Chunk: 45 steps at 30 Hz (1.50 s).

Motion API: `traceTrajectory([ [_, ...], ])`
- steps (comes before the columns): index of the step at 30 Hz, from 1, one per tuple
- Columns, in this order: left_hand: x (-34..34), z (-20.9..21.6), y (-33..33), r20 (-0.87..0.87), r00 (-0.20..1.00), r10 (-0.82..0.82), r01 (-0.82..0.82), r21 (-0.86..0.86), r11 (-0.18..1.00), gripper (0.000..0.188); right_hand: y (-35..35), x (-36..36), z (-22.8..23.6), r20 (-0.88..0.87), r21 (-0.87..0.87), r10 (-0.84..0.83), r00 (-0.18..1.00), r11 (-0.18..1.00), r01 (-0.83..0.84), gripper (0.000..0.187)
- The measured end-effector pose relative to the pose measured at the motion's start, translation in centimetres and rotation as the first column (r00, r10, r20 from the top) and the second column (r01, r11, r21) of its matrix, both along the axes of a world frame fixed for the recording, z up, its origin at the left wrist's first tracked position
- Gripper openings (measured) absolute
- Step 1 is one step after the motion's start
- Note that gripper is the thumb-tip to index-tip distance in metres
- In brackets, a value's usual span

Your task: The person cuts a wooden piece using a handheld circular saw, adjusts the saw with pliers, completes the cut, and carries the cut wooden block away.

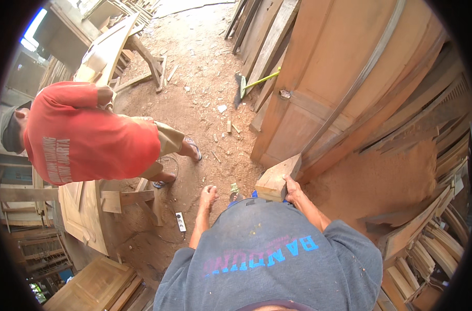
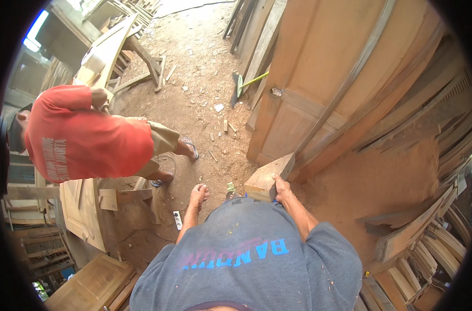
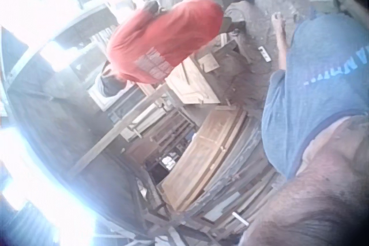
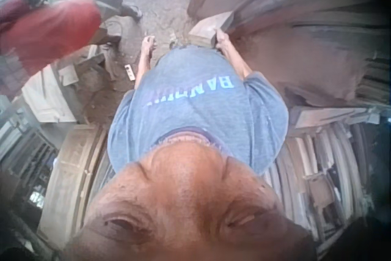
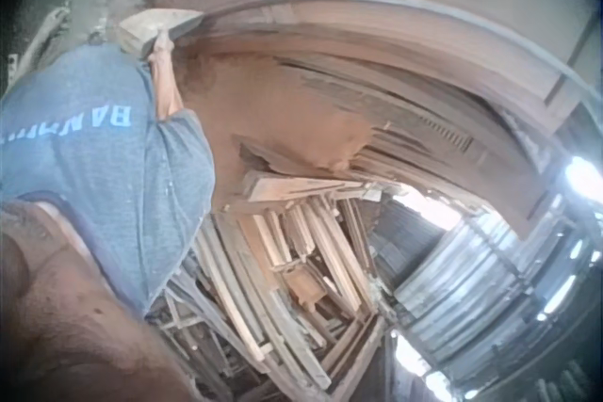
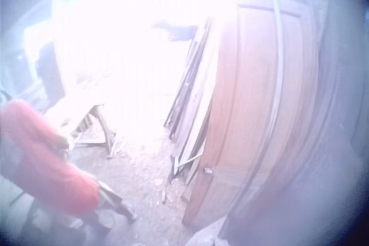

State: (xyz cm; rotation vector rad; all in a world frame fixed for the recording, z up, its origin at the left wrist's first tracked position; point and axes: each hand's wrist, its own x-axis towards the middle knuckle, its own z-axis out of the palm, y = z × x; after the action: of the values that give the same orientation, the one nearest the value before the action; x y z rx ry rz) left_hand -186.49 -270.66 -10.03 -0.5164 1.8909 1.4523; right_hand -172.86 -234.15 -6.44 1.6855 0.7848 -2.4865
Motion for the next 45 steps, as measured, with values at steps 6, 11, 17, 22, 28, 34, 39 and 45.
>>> traceTrajectory([
  [6,-1.9,1.8,3.4,0.052,0.97,-0.238,0.24,-0.045,0.97,0.052,1.7,-4.3,0.7,0.029,-0.088,0.077,0.997,0.993,-0.074,0.045],
  [11,-5.2,3.0,3.6,0.015,0.994,-0.105,0.106,-0.066,0.992,0.054,2.5,-8.1,-1.7,-0.04,-0.117,0.155,0.987,0.98,-0.158,0.045],
  [17,-7.8,3.8,3.7,0.043,0.997,-0.067,0.066,0.016,0.998,0.054,-0.3,-13.6,2.3,-0.017,-0.077,0.253,0.967,0.964,-0.254,0.048],
  [22,-11.3,3.6,3.7,0.123,0.988,-0.097,0.087,0.084,0.993,0.051,-2.5,-18.5,1.1,-0.118,-0.187,0.225,0.967,0.952,-0.244,0.05],
  [28,-17.7,4.9,3.8,0.038,0.996,-0.086,0.081,0.13,0.988,0.049,-2.8,-24.6,1.1,-0.113,-0.112,0.264,0.958,0.955,-0.276,0.053],
  [34,-20.8,5.1,1.2,0.032,0.994,-0.104,0.1,0.108,0.989,0.048,-3.2,-30.2,2.0,-0.173,-0.113,0.232,0.957,0.961,-0.253,0.05],
  [39,-22.5,4.7,0.0,0.024,0.989,-0.144,0.142,0.047,0.989,0.046,-2.8,-33.9,1.8,-0.201,-0.031,0.174,0.964,0.982,-0.184,0.048],
  [45,-24.5,3.9,1.1,0.041,0.998,-0.049,0.046,0.08,0.996,0.045,-3.2,-38.8,4.2,-0.24,-0.031,0.21,0.948,0.974,-0.224,0.05],
])
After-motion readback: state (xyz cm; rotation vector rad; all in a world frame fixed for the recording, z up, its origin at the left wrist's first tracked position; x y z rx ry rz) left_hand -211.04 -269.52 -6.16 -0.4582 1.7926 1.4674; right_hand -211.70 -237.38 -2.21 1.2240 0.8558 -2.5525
